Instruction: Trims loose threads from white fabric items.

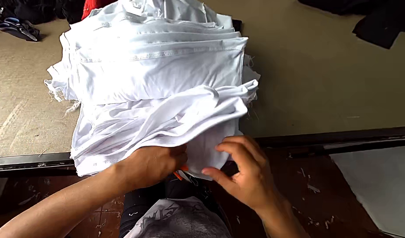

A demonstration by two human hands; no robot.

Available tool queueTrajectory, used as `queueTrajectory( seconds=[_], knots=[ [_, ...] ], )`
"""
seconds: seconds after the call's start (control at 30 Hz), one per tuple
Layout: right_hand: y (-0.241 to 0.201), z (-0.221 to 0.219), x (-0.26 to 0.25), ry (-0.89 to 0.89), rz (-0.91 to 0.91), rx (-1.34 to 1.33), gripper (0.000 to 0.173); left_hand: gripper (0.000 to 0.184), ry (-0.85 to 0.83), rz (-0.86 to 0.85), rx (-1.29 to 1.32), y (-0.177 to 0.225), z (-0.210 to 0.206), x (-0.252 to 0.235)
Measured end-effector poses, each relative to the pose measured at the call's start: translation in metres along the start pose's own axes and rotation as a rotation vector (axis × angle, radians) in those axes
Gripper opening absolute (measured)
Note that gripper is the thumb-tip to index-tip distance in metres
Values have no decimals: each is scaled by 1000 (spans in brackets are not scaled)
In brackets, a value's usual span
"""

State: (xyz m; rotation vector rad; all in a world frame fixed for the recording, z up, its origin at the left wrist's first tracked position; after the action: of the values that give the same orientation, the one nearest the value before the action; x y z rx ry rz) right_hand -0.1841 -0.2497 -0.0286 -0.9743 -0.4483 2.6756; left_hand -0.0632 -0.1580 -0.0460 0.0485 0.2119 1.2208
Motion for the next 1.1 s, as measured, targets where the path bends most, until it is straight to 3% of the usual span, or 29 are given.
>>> queueTrajectory(
  seconds=[0.07,0.1,0.23,0.37,0.5,0.6,0.73,0.8,0.9,1.0,1.1],
  knots=[
    [-13,-29,27,-12,-52,80,64,5,24,22,160,-10,11,-1],
    [-17,-38,32,31,-79,122,61,8,38,32,217,-14,13,-1],
    [-28,-40,18,220,-130,199,22,16,117,19,331,-21,22,-1],
    [-23,-18,6,309,-135,180,9,15,252,35,270,-31,51,5],
    [8,9,17,347,-286,121,20,10,288,75,258,-51,68,15],
    [20,-2,32,306,-375,-140,22,4,214,120,216,-52,61,9],
    [14,-25,37,311,-315,-433,17,18,102,121,173,-33,38,-6],
    [10,-31,37,332,-283,-577,23,10,158,35,249,-20,35,-17],
    [2,-35,35,336,-238,-786,51,16,173,-45,433,-10,35,-29],
    [-10,-32,34,330,-151,-798,77,7,136,-27,703,-6,37,-38],
    [-11,-27,35,445,-199,-763,69,7,63,12,880,-5,28,-40]
  ],
)
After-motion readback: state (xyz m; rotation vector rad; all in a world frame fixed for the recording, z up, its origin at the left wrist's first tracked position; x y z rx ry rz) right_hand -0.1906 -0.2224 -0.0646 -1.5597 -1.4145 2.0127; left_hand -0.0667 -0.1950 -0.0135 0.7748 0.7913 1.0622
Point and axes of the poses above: each hand's wrist, its own x-axis away from the middle knuckle, its own z-axis out of the back of the hand, y = z × x, the point moved 9 cm from there along -x, towards the middle knuckle, and after that the axes turned 4 degrees about z, right-handed, at the moved point
